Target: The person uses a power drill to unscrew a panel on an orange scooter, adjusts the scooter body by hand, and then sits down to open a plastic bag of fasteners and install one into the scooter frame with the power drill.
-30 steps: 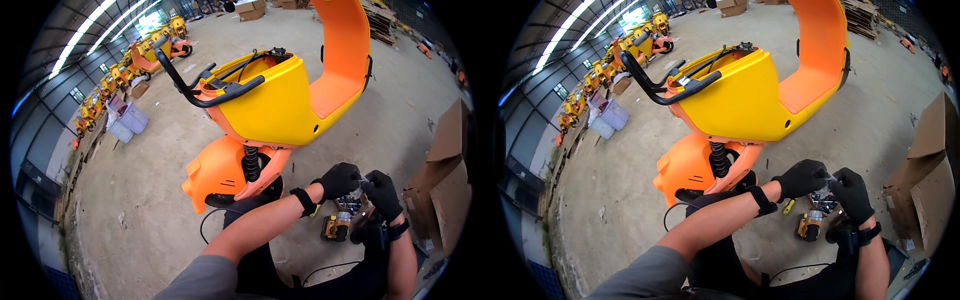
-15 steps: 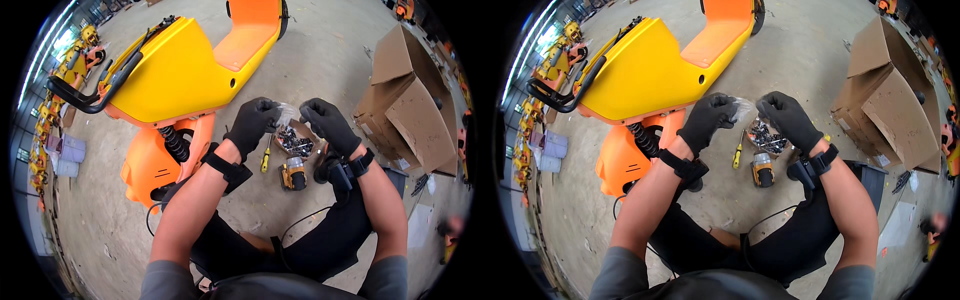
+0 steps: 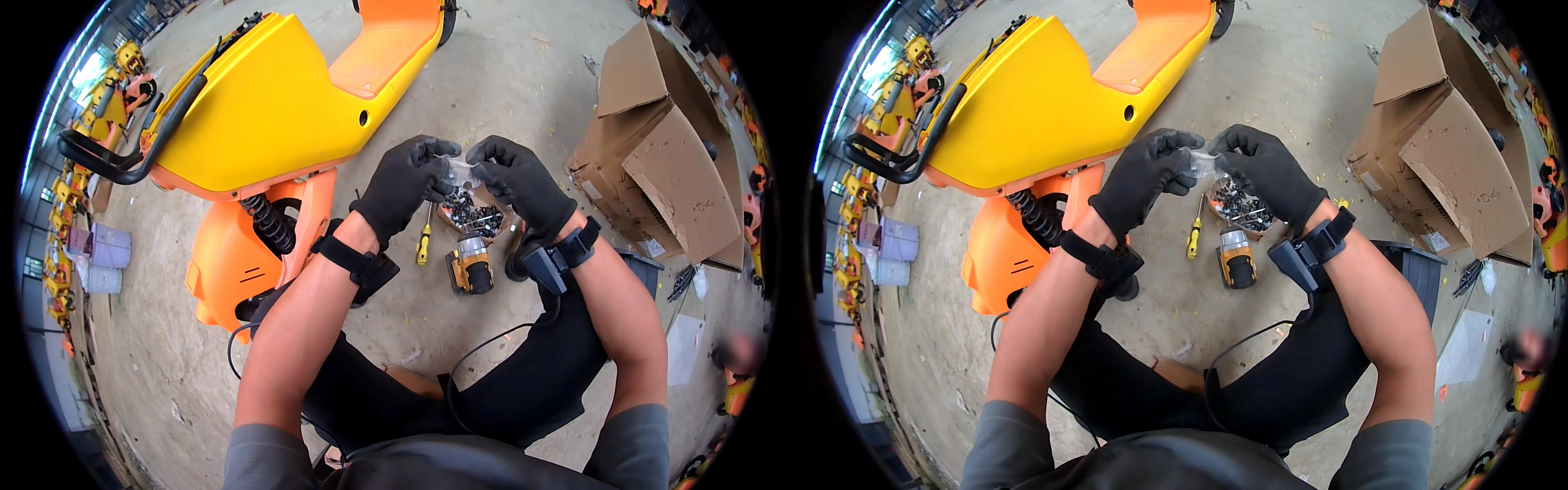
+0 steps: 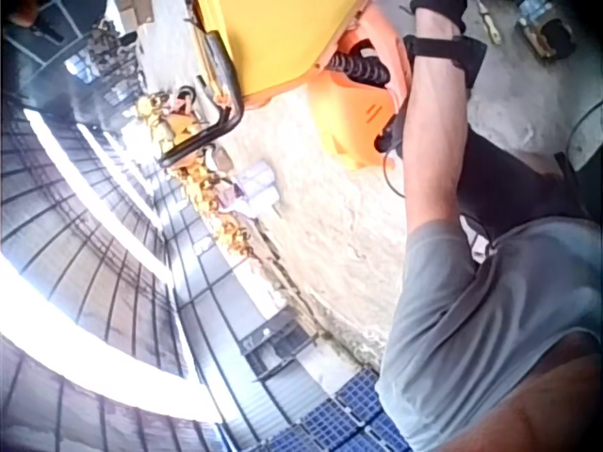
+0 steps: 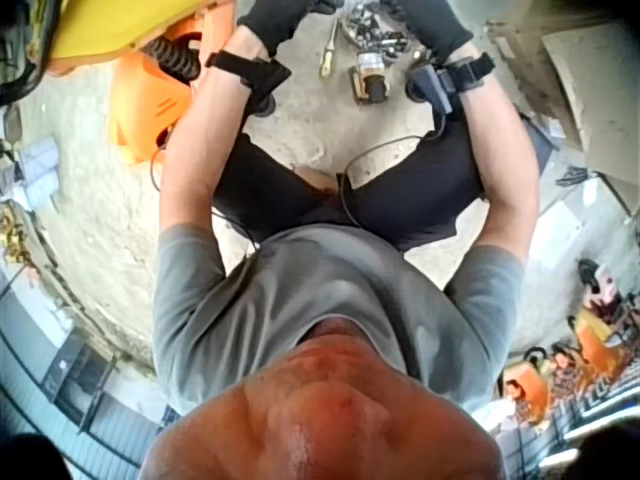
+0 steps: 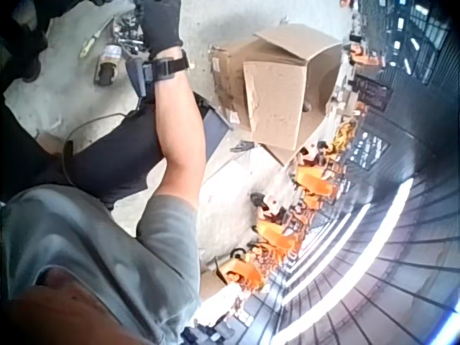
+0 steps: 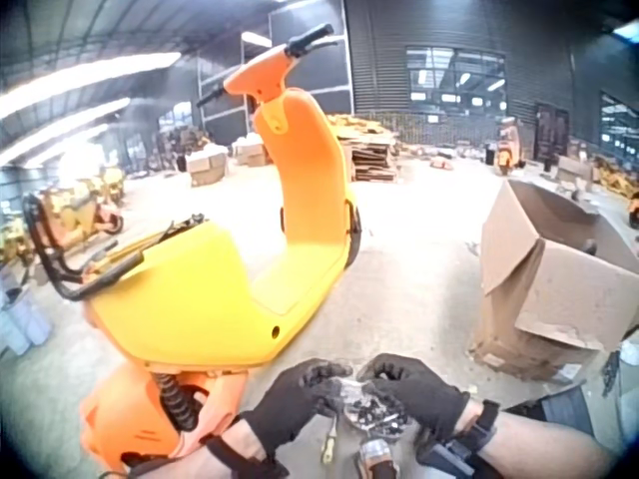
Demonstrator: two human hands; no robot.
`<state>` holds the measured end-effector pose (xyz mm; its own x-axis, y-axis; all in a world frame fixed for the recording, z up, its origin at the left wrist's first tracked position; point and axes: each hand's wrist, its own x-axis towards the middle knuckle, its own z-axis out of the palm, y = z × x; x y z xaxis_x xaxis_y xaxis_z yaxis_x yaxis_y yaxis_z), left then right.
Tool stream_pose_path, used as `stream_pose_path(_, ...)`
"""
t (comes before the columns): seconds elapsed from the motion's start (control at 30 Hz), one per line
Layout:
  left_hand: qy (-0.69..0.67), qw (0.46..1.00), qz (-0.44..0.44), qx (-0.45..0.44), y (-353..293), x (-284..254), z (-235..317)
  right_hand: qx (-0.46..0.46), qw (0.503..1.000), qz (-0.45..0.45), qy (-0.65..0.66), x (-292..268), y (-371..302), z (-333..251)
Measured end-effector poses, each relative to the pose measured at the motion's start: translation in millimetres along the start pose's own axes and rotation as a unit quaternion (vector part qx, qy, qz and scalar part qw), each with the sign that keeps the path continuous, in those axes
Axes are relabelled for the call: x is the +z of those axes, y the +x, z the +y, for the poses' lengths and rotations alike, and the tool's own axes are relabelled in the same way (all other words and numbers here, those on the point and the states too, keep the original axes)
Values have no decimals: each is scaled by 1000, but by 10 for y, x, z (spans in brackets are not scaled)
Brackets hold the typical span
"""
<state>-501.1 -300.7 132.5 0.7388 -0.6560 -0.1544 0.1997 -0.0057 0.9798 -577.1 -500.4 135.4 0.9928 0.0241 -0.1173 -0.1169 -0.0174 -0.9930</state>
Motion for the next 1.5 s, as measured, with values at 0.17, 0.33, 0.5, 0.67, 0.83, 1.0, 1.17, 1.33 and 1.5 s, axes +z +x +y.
stream_pose_path(0.17,-89,996,-15,-1,55,-43,-89,30,999,-21,-28,-78,20,23)
stream_pose_path(0.33,-169,985,-18,-12,61,-65,-71,-52,997,28,-57,-59,-25,-31)
stream_pose_path(0.5,28,999,-4,35,74,-36,-114,17,998,-10,-62,-67,6,-28)
stream_pose_path(0.67,103,993,13,57,81,-7,-140,16,998,-25,-64,-11,-25,-16)
stream_pose_path(0.83,37,995,83,30,38,99,-56,-12,993,-10,-113,-9,7,22)
stream_pose_path(1.0,103,993,-28,-40,2,65,-87,-29,987,-12,-160,-29,37,88)
stream_pose_path(1.17,86,996,20,-27,42,33,-144,-32,996,45,-70,-4,30,104)
stream_pose_path(1.33,111,992,36,-46,86,-12,-243,-31,995,90,-18,-88,36,100)
stream_pose_path(1.5,176,981,38,-69,98,-29,-285,-82,985,91,-122,-108,50,19)
